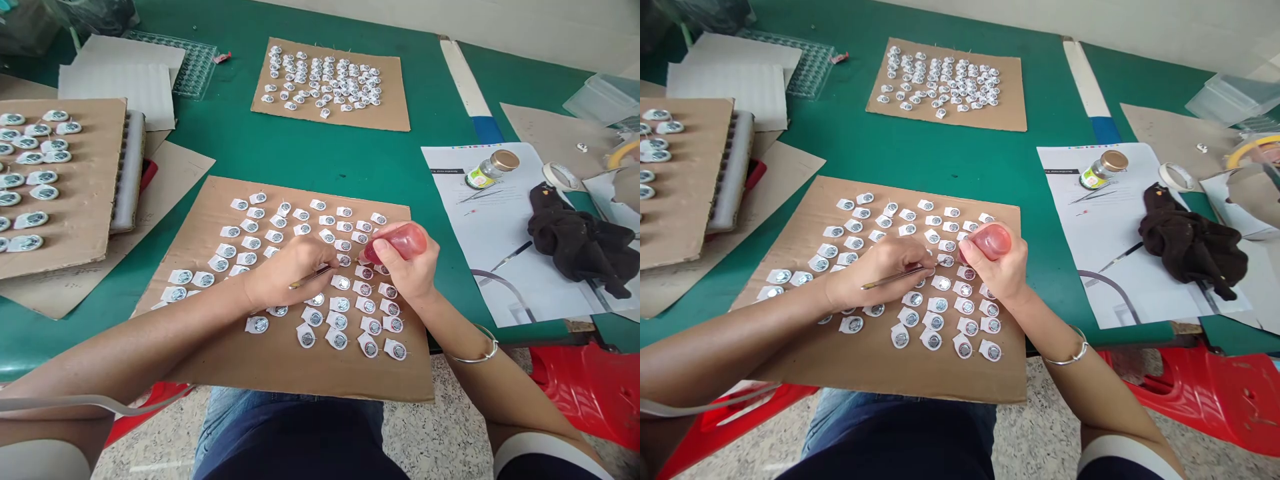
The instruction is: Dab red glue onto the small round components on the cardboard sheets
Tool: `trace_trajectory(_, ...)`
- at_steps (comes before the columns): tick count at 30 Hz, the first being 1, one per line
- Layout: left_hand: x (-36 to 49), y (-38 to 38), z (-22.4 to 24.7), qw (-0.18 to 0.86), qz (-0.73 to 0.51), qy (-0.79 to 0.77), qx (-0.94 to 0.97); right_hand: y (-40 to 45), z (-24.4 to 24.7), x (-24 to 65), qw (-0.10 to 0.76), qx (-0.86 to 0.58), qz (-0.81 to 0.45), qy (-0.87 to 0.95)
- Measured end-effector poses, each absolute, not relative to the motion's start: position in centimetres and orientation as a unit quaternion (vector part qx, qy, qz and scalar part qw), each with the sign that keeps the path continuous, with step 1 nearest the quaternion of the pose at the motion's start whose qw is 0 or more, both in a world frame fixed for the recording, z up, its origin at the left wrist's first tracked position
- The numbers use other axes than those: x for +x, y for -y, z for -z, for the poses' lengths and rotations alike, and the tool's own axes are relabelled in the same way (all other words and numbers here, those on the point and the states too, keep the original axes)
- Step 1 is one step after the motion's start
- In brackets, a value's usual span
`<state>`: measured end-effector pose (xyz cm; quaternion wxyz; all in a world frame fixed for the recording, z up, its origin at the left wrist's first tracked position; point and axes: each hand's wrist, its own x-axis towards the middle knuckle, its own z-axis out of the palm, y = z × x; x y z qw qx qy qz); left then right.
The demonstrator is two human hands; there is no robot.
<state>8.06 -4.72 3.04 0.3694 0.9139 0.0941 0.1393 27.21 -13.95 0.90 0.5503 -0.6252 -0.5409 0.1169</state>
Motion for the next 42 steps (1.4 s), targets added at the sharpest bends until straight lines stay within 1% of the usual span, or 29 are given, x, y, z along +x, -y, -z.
trace_trajectory(18, 8.03, 4.57, -2.94, 0.354, -0.149, -0.088, 0.919, 13.94, -1.00, 27.03, 0.534, -0.631, -0.111, 0.552)
trace_trajectory(42, 7.93, 4.57, -3.15, 0.358, -0.133, -0.114, 0.917, 14.00, -0.90, 26.93, 0.547, -0.609, -0.127, 0.561)
